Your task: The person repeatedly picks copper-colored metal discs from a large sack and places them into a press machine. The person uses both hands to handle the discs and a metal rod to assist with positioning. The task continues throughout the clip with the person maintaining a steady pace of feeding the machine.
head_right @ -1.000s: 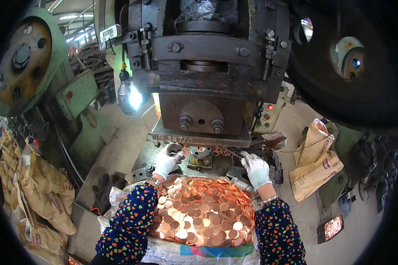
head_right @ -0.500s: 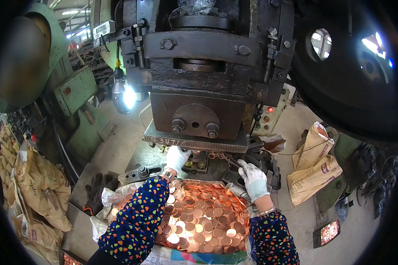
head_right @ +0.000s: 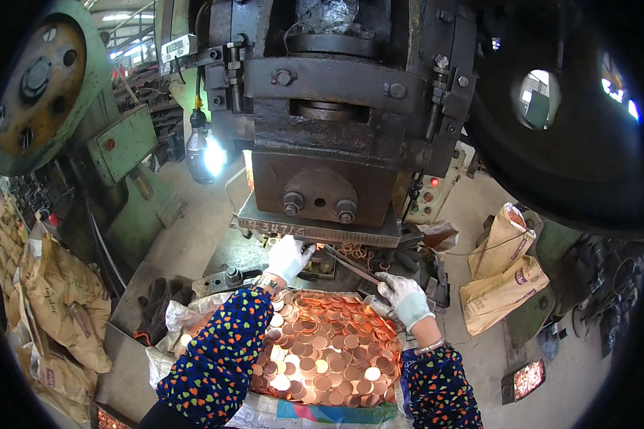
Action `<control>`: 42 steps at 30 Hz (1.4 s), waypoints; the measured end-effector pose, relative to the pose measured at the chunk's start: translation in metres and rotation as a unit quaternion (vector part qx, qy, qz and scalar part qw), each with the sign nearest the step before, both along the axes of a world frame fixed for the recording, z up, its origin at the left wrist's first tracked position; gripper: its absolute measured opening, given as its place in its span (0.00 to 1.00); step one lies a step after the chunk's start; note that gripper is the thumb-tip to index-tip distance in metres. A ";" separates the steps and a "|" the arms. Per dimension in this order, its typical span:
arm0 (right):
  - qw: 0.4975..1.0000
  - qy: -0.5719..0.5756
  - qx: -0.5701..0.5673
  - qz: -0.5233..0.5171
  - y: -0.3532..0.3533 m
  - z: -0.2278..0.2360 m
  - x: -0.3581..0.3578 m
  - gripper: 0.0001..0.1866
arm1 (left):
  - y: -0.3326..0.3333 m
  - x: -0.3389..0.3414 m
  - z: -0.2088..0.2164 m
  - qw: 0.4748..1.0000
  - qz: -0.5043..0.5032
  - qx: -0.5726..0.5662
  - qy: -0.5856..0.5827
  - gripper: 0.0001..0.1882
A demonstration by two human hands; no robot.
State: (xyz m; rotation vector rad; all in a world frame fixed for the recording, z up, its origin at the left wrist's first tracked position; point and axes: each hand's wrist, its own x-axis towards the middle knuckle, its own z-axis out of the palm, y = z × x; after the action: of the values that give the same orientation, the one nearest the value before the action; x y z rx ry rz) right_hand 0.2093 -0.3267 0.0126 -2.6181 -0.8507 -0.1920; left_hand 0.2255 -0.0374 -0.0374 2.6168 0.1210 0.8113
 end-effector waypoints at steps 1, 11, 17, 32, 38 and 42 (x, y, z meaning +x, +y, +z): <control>0.999 0.020 0.034 0.018 0.002 0.001 -0.003 0.19 | 0.003 -0.005 0.001 0.999 -0.025 -0.026 0.021 0.15; 0.983 0.150 0.079 0.075 0.004 -0.028 -0.090 0.18 | 0.076 -0.119 -0.008 0.959 -0.170 -0.115 0.197 0.17; 0.964 0.183 0.192 0.010 -0.005 -0.031 -0.092 0.18 | 0.082 -0.154 -0.038 0.965 -0.191 -0.038 0.175 0.17; 0.999 -0.045 -0.002 -0.014 0.003 -0.011 -0.012 0.19 | 0.080 -0.154 -0.046 0.972 -0.168 0.010 0.164 0.15; 0.999 -0.009 0.034 0.025 0.005 0.000 -0.014 0.20 | 0.082 -0.153 -0.046 0.973 -0.165 0.005 0.160 0.15; 0.997 -0.040 0.060 0.002 0.013 0.000 -0.005 0.19 | 0.081 -0.154 -0.044 0.971 -0.168 0.008 0.168 0.15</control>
State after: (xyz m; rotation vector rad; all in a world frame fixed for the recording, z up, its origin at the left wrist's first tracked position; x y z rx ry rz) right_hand 0.2047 -0.3141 0.0130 -2.5102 -0.8437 -0.3374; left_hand 0.0715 0.0434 -0.0809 2.6619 -0.2305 0.2533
